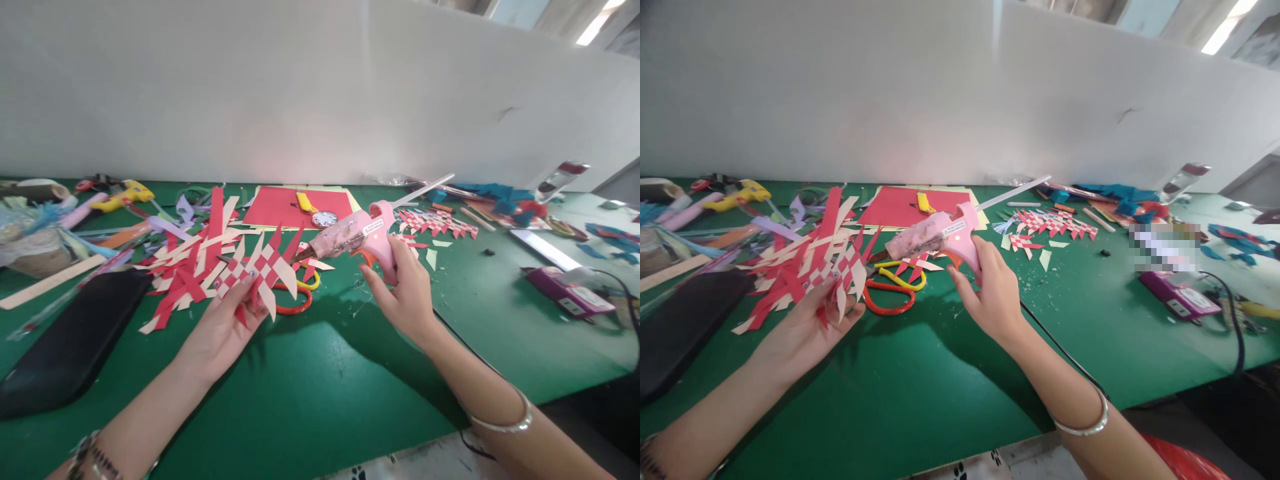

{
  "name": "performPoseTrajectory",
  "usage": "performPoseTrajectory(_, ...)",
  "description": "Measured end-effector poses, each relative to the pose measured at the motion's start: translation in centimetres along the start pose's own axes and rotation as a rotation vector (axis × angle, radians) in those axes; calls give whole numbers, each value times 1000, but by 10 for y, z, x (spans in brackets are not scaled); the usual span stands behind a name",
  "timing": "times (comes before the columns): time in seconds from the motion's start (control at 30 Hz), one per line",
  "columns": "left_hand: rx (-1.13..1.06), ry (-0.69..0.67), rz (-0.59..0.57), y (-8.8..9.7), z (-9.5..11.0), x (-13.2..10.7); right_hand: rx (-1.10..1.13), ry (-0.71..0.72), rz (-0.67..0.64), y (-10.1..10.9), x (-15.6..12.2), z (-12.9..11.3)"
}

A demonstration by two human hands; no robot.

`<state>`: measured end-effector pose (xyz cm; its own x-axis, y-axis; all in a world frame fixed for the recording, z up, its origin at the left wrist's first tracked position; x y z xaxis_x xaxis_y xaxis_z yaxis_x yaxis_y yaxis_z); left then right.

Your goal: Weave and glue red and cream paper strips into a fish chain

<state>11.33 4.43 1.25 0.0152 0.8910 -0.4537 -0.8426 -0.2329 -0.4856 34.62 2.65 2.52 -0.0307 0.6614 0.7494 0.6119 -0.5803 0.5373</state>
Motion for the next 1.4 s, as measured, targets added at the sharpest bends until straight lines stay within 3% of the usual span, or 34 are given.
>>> performPoseTrajectory(1.4, 11, -18, -36, 0, 2, 0, 43, -76, 24, 2, 1, 0)
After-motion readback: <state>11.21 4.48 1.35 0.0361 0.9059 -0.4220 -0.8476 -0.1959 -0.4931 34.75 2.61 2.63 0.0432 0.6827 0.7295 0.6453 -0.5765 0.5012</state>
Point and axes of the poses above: each hand's wrist, its own x-axis towards the middle knuckle, its own y-axis out of the back of the hand, z = x × y, the point moved 2 cm from there along x, towards the middle knuckle, and after that the axes turned 10 degrees about x, right-handed, at the moved point
